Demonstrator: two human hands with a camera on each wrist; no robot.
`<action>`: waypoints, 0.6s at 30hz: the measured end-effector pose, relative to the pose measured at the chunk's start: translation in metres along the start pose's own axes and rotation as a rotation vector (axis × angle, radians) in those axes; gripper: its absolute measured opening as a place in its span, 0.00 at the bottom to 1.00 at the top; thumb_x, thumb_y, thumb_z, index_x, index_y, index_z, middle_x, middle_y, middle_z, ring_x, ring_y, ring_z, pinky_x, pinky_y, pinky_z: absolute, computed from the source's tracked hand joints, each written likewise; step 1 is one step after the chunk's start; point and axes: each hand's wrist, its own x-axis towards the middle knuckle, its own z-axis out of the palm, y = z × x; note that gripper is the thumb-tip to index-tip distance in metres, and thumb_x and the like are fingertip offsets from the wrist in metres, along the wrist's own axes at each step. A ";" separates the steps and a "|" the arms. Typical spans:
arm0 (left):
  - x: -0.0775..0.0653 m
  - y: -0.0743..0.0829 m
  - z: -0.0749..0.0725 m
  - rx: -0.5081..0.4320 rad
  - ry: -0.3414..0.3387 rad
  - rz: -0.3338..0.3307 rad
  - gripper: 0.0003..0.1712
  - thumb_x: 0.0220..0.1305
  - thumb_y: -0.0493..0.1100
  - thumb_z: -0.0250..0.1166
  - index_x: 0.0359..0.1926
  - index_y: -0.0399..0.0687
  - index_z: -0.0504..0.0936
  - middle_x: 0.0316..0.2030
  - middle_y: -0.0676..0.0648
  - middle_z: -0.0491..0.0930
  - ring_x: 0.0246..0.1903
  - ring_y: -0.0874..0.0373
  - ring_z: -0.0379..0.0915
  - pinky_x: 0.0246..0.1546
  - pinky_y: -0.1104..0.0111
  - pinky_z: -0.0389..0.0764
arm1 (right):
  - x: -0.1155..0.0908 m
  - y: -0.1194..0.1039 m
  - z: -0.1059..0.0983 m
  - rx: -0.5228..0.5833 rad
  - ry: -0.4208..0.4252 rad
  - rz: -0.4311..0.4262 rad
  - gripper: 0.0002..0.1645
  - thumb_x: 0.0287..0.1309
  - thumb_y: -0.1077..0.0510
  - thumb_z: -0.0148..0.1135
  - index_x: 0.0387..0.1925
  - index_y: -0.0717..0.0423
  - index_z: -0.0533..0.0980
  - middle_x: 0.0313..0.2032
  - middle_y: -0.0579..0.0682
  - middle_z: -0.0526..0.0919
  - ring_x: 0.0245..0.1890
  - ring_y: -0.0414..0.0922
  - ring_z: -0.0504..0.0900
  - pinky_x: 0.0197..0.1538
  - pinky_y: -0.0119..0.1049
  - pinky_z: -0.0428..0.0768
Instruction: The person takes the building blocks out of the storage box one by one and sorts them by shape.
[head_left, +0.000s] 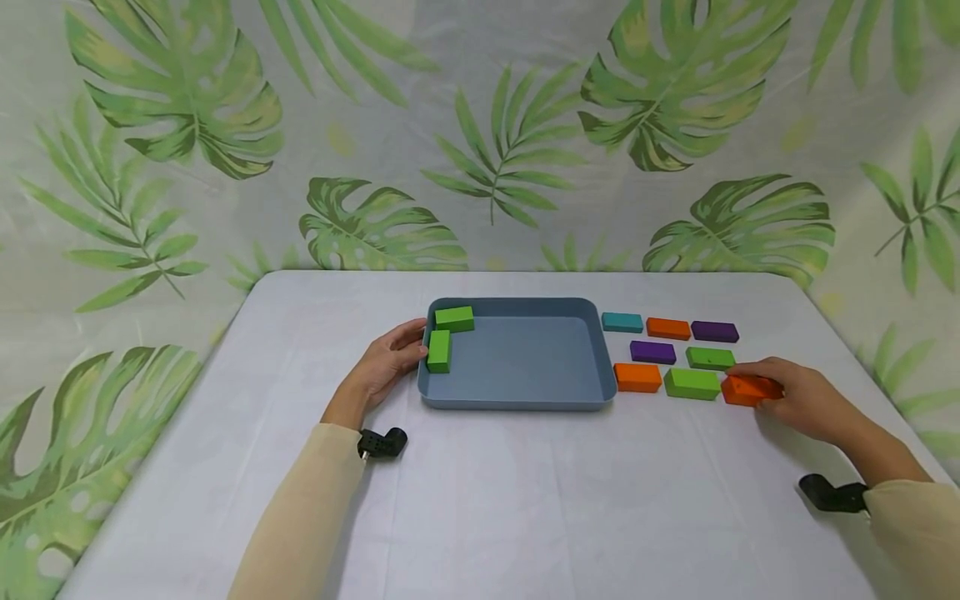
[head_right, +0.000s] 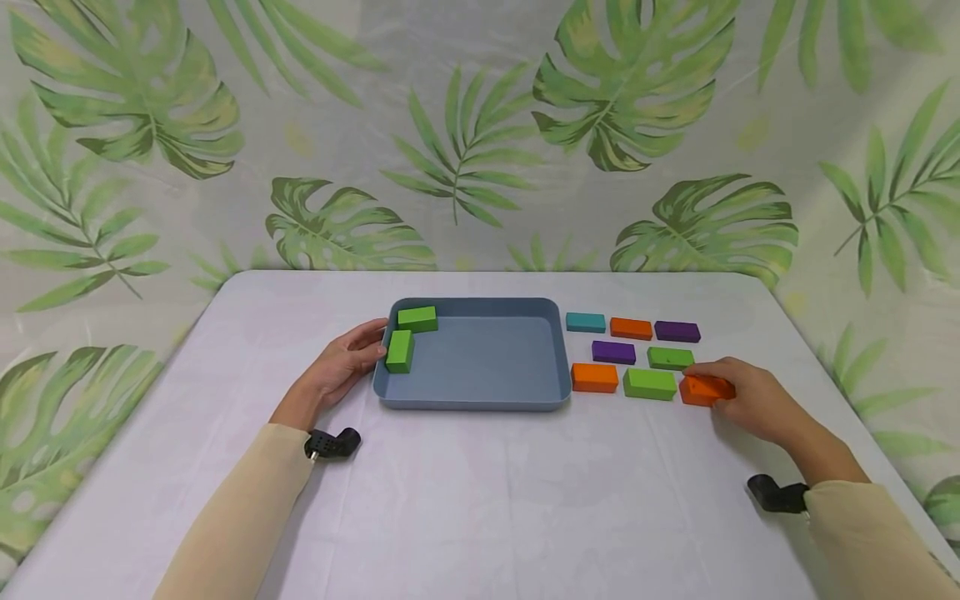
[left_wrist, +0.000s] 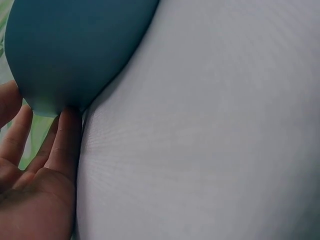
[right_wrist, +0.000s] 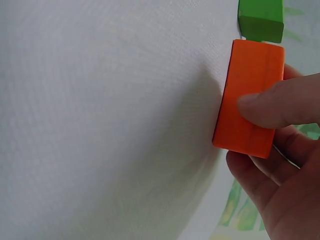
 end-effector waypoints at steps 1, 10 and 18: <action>0.000 0.000 0.000 0.002 0.000 -0.001 0.36 0.70 0.34 0.58 0.76 0.49 0.60 0.76 0.43 0.58 0.74 0.48 0.57 0.75 0.54 0.60 | 0.000 0.000 0.000 0.000 -0.001 0.001 0.32 0.51 0.70 0.59 0.61 0.61 0.74 0.54 0.71 0.76 0.50 0.66 0.73 0.53 0.69 0.74; -0.001 0.000 -0.001 0.006 -0.005 0.003 0.36 0.70 0.35 0.59 0.76 0.49 0.59 0.76 0.42 0.58 0.74 0.48 0.56 0.75 0.54 0.60 | 0.003 0.001 0.001 0.005 -0.013 0.010 0.33 0.52 0.69 0.60 0.62 0.61 0.73 0.55 0.71 0.75 0.51 0.66 0.73 0.54 0.70 0.73; 0.000 0.001 -0.001 0.021 -0.014 0.003 0.36 0.70 0.35 0.59 0.76 0.50 0.60 0.76 0.43 0.58 0.74 0.48 0.57 0.75 0.54 0.61 | -0.004 -0.002 -0.006 -0.025 0.001 -0.047 0.37 0.50 0.69 0.64 0.65 0.61 0.70 0.57 0.73 0.73 0.53 0.69 0.71 0.54 0.71 0.73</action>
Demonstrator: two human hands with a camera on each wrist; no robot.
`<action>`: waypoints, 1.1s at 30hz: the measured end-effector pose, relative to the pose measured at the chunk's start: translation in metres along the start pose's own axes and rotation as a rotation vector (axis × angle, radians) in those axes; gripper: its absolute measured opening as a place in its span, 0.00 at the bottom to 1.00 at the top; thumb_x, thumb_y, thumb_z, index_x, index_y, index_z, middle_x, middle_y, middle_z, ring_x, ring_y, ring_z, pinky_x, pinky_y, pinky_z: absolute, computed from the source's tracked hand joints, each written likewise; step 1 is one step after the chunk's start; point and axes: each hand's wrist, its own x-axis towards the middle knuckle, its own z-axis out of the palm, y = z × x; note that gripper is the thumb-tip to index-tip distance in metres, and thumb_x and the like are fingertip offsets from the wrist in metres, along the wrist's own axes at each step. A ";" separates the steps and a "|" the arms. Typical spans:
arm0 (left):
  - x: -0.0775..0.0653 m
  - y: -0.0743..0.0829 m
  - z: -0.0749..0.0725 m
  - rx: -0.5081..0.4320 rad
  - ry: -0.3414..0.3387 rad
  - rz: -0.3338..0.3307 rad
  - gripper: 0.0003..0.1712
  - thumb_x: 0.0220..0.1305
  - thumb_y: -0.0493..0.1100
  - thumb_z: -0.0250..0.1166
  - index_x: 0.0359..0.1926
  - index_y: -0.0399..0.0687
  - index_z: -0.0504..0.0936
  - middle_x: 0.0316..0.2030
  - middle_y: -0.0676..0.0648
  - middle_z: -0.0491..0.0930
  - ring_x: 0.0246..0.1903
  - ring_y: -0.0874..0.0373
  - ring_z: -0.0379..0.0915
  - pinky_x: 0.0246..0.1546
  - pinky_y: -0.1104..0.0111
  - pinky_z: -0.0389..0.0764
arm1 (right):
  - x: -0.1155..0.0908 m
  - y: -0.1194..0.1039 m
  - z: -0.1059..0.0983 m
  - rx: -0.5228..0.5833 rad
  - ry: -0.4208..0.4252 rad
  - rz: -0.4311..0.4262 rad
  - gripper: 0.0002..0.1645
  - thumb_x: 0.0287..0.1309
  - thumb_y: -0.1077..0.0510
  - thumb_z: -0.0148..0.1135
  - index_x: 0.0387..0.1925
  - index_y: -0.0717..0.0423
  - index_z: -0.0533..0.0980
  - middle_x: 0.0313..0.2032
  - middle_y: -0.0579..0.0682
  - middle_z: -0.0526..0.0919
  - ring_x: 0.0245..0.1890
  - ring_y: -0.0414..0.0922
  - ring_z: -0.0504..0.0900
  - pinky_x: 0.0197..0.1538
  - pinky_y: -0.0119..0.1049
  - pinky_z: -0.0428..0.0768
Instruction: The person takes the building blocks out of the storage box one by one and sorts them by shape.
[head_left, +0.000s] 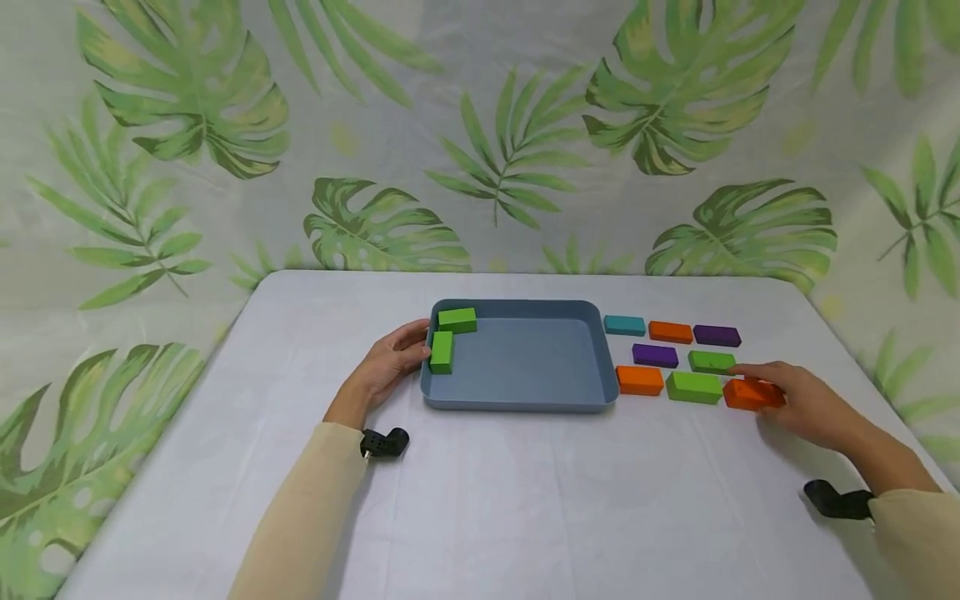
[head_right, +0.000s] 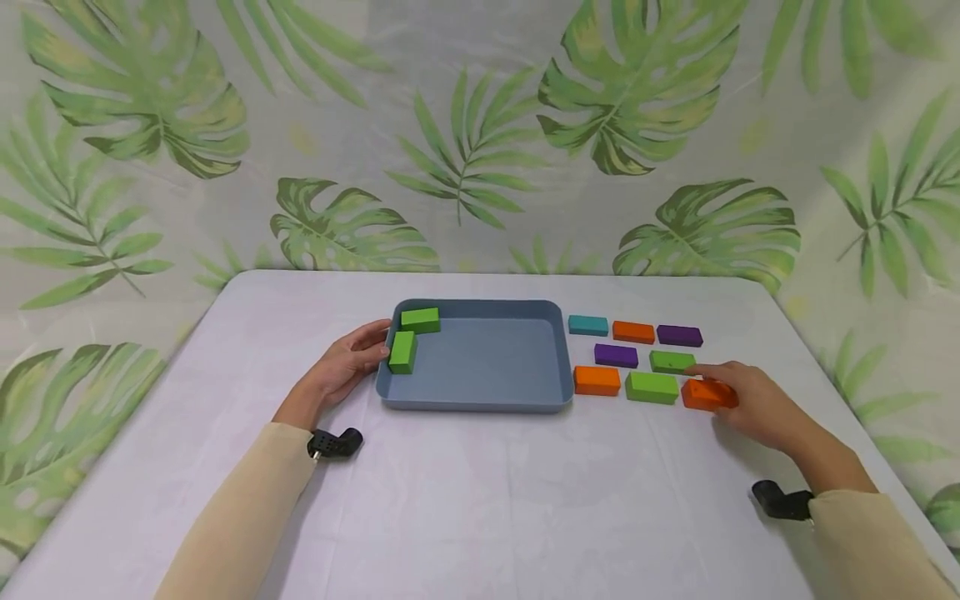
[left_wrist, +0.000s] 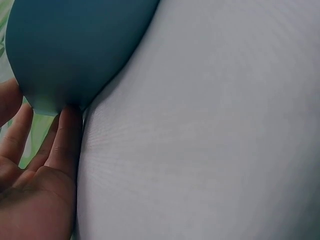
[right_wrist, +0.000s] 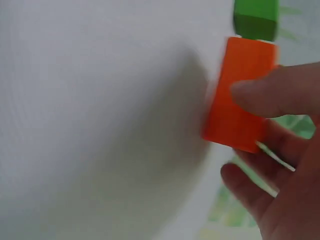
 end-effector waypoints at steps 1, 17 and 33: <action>0.000 0.000 0.000 0.003 -0.005 0.002 0.36 0.70 0.35 0.59 0.76 0.50 0.60 0.76 0.43 0.58 0.74 0.48 0.57 0.75 0.54 0.61 | -0.003 0.000 -0.003 -0.015 0.029 -0.033 0.38 0.49 0.70 0.65 0.65 0.60 0.70 0.57 0.73 0.74 0.53 0.69 0.72 0.53 0.70 0.74; -0.002 0.001 -0.003 0.012 0.004 0.016 0.36 0.70 0.36 0.59 0.76 0.48 0.59 0.75 0.42 0.58 0.73 0.46 0.58 0.75 0.54 0.60 | 0.007 -0.050 -0.055 -0.096 0.334 -0.293 0.34 0.46 0.71 0.71 0.59 0.56 0.75 0.57 0.62 0.74 0.54 0.54 0.70 0.43 0.14 0.64; -0.003 0.002 0.001 -0.014 0.006 0.014 0.36 0.69 0.35 0.60 0.75 0.48 0.60 0.75 0.41 0.59 0.73 0.46 0.58 0.75 0.54 0.61 | 0.057 -0.146 -0.072 -0.064 0.093 -0.325 0.26 0.60 0.63 0.65 0.61 0.55 0.75 0.63 0.63 0.73 0.63 0.64 0.68 0.61 0.68 0.70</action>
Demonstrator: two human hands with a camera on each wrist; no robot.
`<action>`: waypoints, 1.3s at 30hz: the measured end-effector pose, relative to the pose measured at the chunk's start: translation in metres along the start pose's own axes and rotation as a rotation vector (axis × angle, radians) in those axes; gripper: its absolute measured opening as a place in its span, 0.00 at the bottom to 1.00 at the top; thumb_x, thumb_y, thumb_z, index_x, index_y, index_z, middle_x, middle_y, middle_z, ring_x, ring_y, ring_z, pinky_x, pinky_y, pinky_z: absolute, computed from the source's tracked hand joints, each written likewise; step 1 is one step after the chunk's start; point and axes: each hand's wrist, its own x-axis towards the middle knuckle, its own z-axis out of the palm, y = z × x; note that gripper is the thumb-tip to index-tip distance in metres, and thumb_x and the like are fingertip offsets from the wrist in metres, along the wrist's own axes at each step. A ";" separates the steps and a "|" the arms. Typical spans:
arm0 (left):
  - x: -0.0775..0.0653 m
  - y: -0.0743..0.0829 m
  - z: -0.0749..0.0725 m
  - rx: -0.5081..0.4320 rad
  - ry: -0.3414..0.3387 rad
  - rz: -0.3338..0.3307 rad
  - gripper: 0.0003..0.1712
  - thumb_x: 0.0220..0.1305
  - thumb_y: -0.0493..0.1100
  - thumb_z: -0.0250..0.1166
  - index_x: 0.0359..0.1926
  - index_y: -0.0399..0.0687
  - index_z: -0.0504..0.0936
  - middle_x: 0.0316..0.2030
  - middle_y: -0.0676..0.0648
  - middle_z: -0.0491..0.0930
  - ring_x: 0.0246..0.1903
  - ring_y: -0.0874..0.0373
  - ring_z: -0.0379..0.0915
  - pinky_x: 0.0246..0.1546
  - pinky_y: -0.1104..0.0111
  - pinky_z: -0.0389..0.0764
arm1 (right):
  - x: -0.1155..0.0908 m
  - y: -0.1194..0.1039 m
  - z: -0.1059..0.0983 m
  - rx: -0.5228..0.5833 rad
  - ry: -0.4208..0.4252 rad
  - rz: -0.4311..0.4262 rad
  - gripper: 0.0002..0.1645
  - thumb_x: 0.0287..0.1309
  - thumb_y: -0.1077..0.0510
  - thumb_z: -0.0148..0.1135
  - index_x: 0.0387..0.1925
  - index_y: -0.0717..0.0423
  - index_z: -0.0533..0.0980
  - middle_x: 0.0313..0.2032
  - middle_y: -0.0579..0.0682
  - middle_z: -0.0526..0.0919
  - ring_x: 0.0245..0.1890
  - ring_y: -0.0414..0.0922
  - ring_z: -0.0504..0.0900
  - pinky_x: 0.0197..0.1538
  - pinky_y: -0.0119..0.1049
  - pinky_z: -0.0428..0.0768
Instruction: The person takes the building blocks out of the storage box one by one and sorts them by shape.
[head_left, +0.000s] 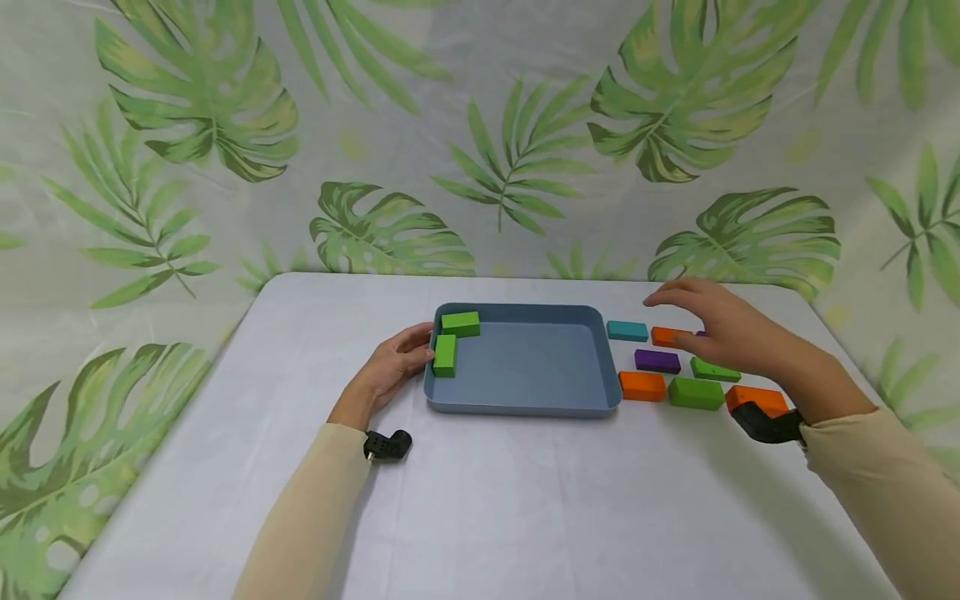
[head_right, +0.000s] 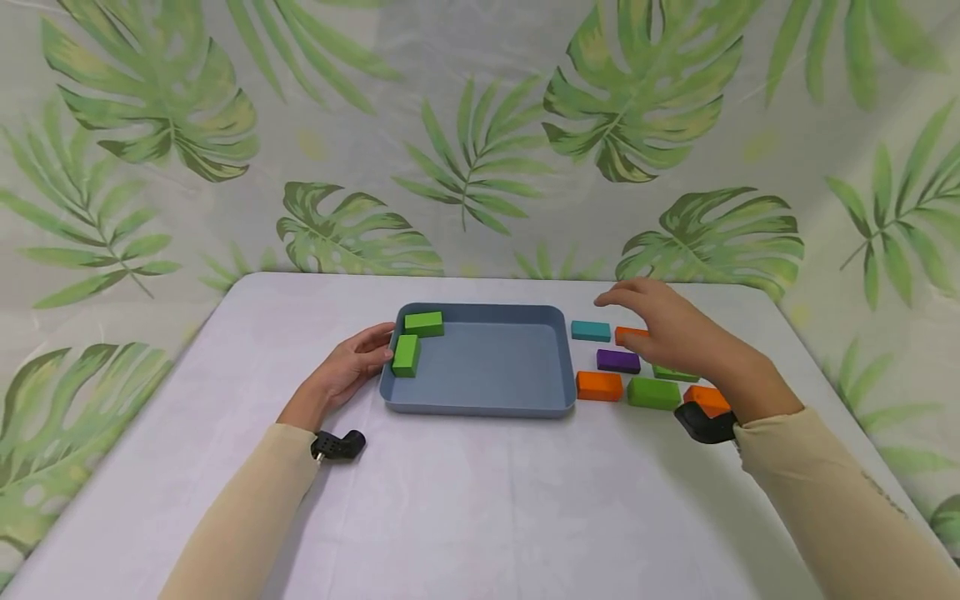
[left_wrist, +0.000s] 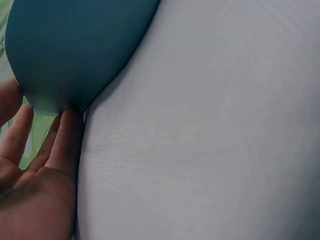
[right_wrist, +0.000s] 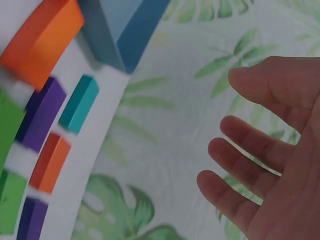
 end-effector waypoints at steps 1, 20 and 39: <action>0.000 0.000 0.000 -0.001 0.003 0.000 0.36 0.70 0.35 0.59 0.75 0.48 0.60 0.75 0.41 0.59 0.73 0.46 0.58 0.75 0.54 0.61 | 0.005 -0.004 0.001 0.003 -0.018 0.000 0.26 0.60 0.62 0.65 0.61 0.55 0.75 0.63 0.62 0.73 0.63 0.64 0.68 0.62 0.67 0.71; 0.002 0.000 -0.002 -0.015 0.014 0.003 0.35 0.69 0.34 0.59 0.75 0.47 0.61 0.75 0.41 0.60 0.73 0.47 0.59 0.74 0.55 0.62 | 0.088 -0.059 0.046 0.081 -0.150 -0.188 0.27 0.59 0.68 0.62 0.61 0.56 0.75 0.62 0.58 0.75 0.63 0.58 0.72 0.64 0.57 0.74; 0.000 -0.001 -0.002 -0.001 0.010 -0.009 0.35 0.69 0.35 0.60 0.75 0.48 0.62 0.75 0.42 0.60 0.73 0.47 0.59 0.75 0.54 0.62 | 0.134 -0.114 0.107 0.051 -0.322 -0.225 0.31 0.60 0.72 0.56 0.64 0.50 0.74 0.64 0.55 0.72 0.65 0.52 0.72 0.64 0.49 0.77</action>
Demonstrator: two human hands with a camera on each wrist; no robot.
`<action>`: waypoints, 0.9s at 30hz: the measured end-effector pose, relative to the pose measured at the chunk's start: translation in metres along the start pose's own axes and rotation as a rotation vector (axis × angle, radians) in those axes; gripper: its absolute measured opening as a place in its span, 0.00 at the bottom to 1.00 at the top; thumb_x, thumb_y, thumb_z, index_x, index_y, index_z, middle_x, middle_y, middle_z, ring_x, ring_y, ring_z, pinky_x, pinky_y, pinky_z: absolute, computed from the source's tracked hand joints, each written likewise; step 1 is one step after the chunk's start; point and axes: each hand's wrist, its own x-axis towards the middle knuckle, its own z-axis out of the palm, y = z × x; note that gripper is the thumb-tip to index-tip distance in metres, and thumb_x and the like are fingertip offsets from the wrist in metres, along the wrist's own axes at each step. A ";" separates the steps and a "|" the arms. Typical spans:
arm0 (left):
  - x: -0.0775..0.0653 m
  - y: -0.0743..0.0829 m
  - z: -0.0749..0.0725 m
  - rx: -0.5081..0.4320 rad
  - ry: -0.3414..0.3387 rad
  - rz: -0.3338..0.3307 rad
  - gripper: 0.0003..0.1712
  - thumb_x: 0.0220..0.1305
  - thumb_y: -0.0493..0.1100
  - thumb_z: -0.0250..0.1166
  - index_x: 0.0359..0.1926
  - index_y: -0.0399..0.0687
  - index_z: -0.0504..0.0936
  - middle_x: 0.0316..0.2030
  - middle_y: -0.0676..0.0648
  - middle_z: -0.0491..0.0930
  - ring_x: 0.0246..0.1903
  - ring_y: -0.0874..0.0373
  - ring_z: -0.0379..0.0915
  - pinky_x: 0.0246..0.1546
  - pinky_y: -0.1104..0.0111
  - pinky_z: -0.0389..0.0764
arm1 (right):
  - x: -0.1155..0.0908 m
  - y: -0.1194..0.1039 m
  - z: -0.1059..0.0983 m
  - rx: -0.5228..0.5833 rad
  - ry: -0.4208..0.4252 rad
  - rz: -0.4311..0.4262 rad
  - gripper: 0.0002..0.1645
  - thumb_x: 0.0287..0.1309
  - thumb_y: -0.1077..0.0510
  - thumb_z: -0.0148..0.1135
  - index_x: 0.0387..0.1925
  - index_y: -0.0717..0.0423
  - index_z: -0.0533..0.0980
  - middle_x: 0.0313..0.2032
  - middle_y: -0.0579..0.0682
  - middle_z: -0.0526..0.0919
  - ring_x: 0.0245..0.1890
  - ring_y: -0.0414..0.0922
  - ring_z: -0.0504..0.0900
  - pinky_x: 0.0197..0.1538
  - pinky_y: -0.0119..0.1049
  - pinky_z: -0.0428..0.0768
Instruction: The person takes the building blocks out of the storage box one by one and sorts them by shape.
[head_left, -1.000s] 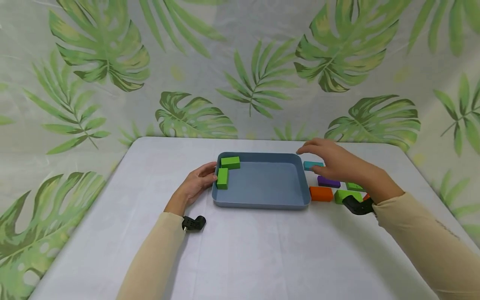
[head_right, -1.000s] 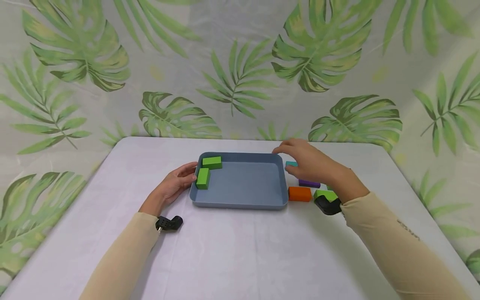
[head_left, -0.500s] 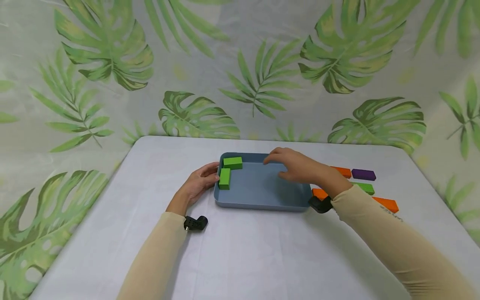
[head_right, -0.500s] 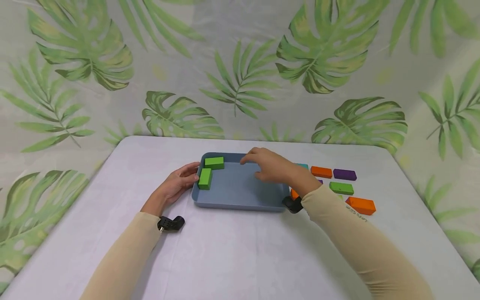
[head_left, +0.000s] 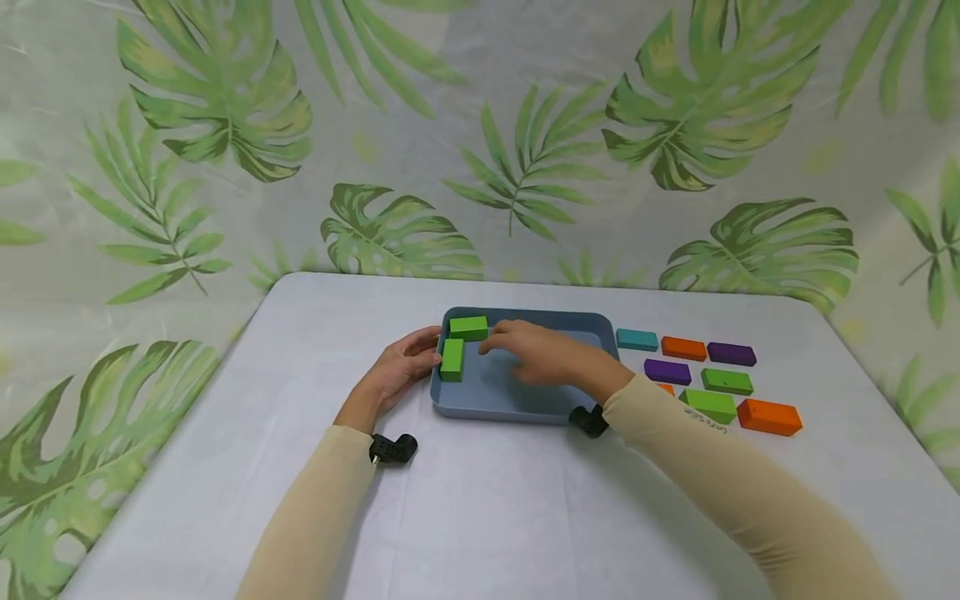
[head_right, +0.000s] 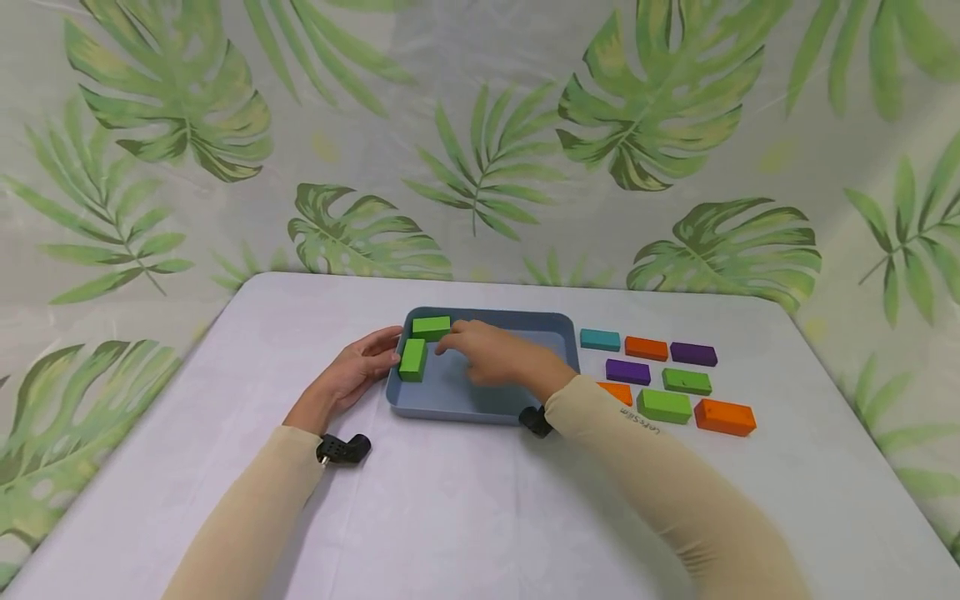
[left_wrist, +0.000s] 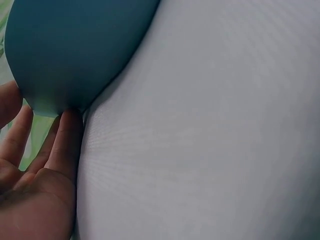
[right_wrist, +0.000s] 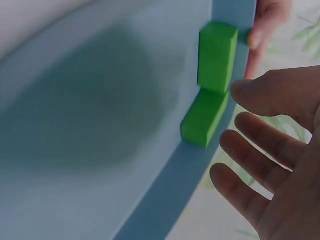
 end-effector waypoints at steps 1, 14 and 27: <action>0.000 0.000 0.000 0.001 -0.001 0.000 0.35 0.69 0.35 0.60 0.75 0.48 0.62 0.75 0.42 0.60 0.73 0.47 0.59 0.75 0.54 0.62 | 0.003 -0.002 0.002 0.001 -0.002 -0.004 0.32 0.60 0.72 0.56 0.64 0.50 0.74 0.64 0.55 0.72 0.66 0.53 0.72 0.64 0.49 0.76; -0.002 0.002 0.001 0.005 -0.011 0.007 0.34 0.71 0.35 0.57 0.75 0.48 0.60 0.75 0.41 0.59 0.73 0.46 0.58 0.74 0.55 0.62 | 0.026 -0.021 0.011 0.011 -0.006 -0.060 0.32 0.60 0.71 0.57 0.65 0.52 0.72 0.66 0.55 0.71 0.67 0.52 0.72 0.67 0.46 0.75; 0.000 -0.003 -0.001 0.014 -0.032 0.024 0.34 0.72 0.37 0.57 0.76 0.48 0.59 0.75 0.41 0.59 0.73 0.45 0.60 0.74 0.55 0.63 | 0.039 -0.028 0.021 0.031 -0.020 -0.042 0.32 0.62 0.68 0.58 0.68 0.50 0.70 0.69 0.55 0.68 0.67 0.51 0.72 0.67 0.45 0.75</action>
